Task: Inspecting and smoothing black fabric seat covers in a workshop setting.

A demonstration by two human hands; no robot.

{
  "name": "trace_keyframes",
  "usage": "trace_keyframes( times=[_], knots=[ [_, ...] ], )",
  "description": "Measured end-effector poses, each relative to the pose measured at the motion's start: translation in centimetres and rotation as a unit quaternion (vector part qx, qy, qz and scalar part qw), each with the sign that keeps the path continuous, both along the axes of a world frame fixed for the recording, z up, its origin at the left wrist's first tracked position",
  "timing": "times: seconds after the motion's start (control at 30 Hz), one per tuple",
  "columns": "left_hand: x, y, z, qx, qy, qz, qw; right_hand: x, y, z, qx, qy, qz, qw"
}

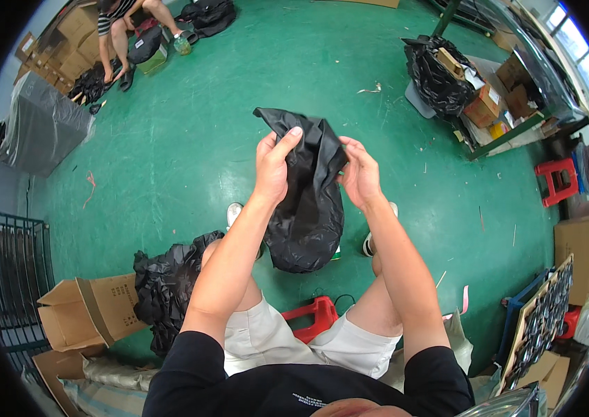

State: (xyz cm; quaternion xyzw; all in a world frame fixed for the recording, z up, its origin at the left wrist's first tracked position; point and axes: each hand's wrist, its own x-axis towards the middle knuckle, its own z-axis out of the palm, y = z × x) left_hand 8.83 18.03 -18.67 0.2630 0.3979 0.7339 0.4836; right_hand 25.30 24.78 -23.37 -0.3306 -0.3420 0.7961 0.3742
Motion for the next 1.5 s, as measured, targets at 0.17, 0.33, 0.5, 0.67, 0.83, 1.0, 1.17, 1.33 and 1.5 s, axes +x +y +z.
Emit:
trace_keyframes(
  times=[0.17, 0.33, 0.5, 0.67, 0.83, 1.0, 1.17, 1.33, 1.5],
  knots=[
    [0.9, 0.2, -0.8, 0.023, 0.114, -0.052, 0.992, -0.5, -0.1, -1.5, -0.011, 0.0, 0.049, 0.999],
    [2.7, -0.2, -2.0, 0.0, 0.252, -0.067, 0.965, 0.3, -1.5, -3.6, 0.074, -0.024, 0.054, 0.995],
    [5.9, -2.9, -3.6, 0.018, 0.253, -0.072, 0.965, 4.7, -4.0, -7.1, -0.008, -0.039, 0.041, 0.998],
    [6.5, -3.4, -1.5, -0.084, 0.497, -0.171, 0.846, 3.7, -3.9, -10.8, 0.141, -0.106, -0.011, 0.984],
    [1.7, -3.4, -2.2, -0.036, 0.231, -0.146, 0.961, -2.9, -5.0, -4.6, 0.172, -0.076, -0.079, 0.979],
    [2.9, -1.8, -1.5, 0.018, 0.189, -0.124, 0.974, 2.3, -3.2, -3.3, 0.131, -0.195, -0.05, 0.971],
    [1.9, -1.4, -0.9, 0.018, 0.179, -0.143, 0.973, 3.8, -4.4, -2.7, 0.106, -0.186, -0.075, 0.974],
    [0.7, -1.5, -1.7, -0.003, 0.192, -0.145, 0.971, 4.0, -4.4, -4.9, 0.106, -0.187, -0.096, 0.972],
    [-1.0, -1.8, -2.3, -0.051, 0.167, -0.107, 0.979, 2.8, -4.7, -2.0, 0.126, -0.161, -0.076, 0.976]
  ],
)
